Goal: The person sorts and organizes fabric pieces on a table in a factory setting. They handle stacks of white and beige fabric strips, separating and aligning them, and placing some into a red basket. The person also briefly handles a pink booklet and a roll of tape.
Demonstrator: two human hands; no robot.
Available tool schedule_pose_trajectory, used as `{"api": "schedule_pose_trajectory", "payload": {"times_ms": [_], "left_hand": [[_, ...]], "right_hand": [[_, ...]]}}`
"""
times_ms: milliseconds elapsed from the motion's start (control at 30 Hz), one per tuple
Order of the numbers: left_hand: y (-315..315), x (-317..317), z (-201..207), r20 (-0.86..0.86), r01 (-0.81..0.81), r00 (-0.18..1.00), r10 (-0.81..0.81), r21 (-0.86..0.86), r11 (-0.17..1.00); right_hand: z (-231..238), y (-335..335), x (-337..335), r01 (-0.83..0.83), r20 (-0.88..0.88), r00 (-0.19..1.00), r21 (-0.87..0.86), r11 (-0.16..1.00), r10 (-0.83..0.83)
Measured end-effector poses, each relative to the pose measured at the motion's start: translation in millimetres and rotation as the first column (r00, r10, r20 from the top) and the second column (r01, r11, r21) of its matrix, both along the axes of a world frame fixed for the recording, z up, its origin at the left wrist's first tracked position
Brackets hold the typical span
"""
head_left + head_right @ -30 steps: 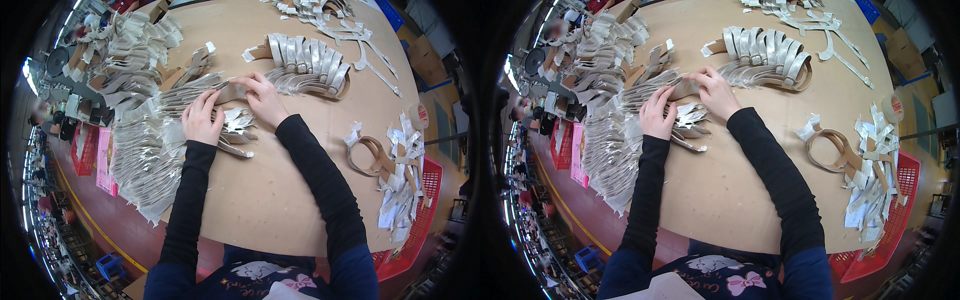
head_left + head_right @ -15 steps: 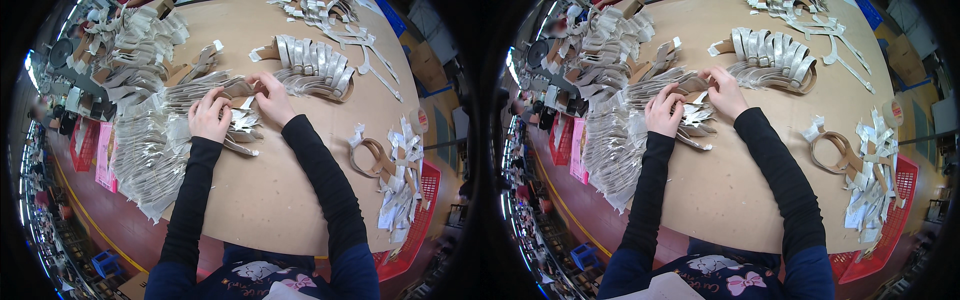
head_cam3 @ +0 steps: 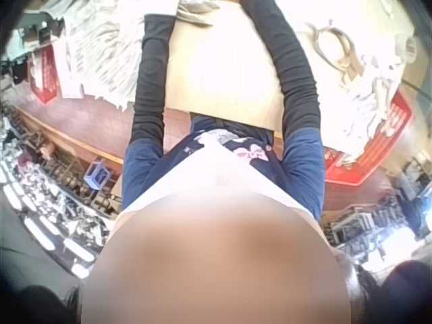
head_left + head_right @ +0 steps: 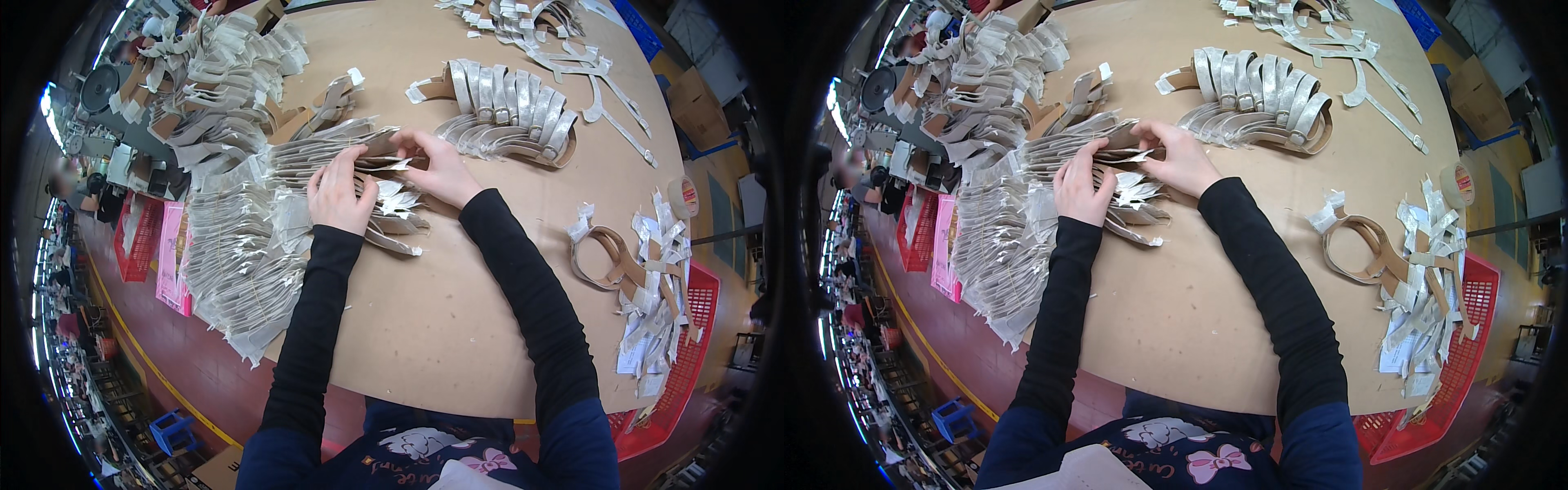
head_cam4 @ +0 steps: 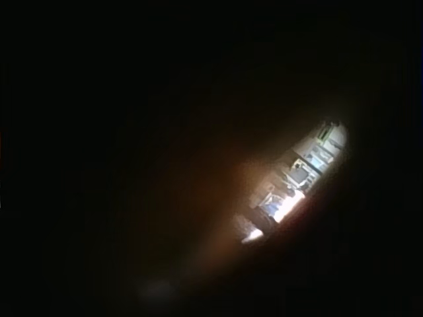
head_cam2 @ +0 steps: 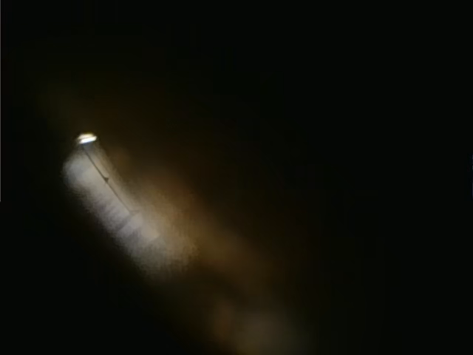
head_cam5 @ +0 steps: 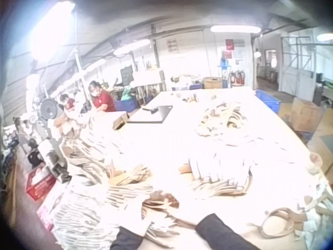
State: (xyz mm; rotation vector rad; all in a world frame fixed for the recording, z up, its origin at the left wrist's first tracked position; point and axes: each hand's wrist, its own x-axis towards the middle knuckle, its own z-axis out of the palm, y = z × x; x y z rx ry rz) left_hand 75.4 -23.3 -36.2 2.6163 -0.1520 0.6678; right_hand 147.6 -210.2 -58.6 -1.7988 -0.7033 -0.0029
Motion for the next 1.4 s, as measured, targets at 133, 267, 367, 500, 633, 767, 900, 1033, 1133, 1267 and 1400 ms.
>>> {"api": "schedule_pose_trajectory", "payload": {"times_ms": [133,267,367,500,633,767,900,1033,1133,1267,1400], "left_hand": [[-0.6,-0.3,1.3,0.0,0.004,1.0,-0.004,0.01,1.0],[-0.9,-1.1,1.4,-0.004,0.006,1.0,-0.006,0.007,1.0],[0.3,-1.2,0.0,-0.009,0.009,1.0,-0.009,0.006,1.0],[0.8,0.6,-2.3,0.009,0.007,1.0,-0.007,-0.005,1.0],[-0.8,4.1,-3.2,-0.03,-0.023,0.999,0.021,-0.082,0.996],[-1.4,6.8,-4.0,-0.014,-0.123,0.992,0.123,0.015,0.992],[0.0,8.0,-6.6,0.008,-0.129,0.992,0.129,0.012,0.992],[1.1,9.4,-11.5,0.026,-0.122,0.992,0.122,-0.018,0.992],[3.8,11.3,-17.1,0.074,-0.113,0.991,0.112,-0.003,0.994],[7.6,12.4,-26.2,0.134,-0.106,0.986,0.097,0.062,0.992],[8.8,7.9,-26.5,0.157,-0.064,0.985,0.066,-0.015,0.998]], "right_hand": [[-6.6,5.0,6.3,0.056,0.087,0.995,-0.105,0.993,-0.046],[-9.7,0.1,10.9,-0.019,-0.148,0.989,-0.189,0.982,-0.009],[-9.5,-0.5,8.0,-0.054,-0.178,0.983,-0.035,0.998,0.047],[-8.2,5.6,-1.8,-0.03,0.039,0.999,-0.026,0.999,0.031],[-5.9,7.8,-12.0,0.128,0.314,0.946,-0.132,0.983,-0.081],[0.1,0.3,-25.3,0.256,0.479,0.859,-0.094,0.962,-0.182],[3.7,-11.9,-58.7,0.38,0.485,0.819,-0.056,0.923,-0.307],[8.4,-39.0,-104.9,0.485,0.464,0.776,-0.004,0.875,-0.428],[13.7,-62.7,-157.9,0.564,0.228,0.792,0.082,0.822,-0.566],[27.1,-99.3,-252.0,0.48,0.086,0.866,0.135,0.867,-0.493],[30.9,-122.4,-317.1,0.528,-0.489,0.804,0.324,0.785,-0.338]]}}
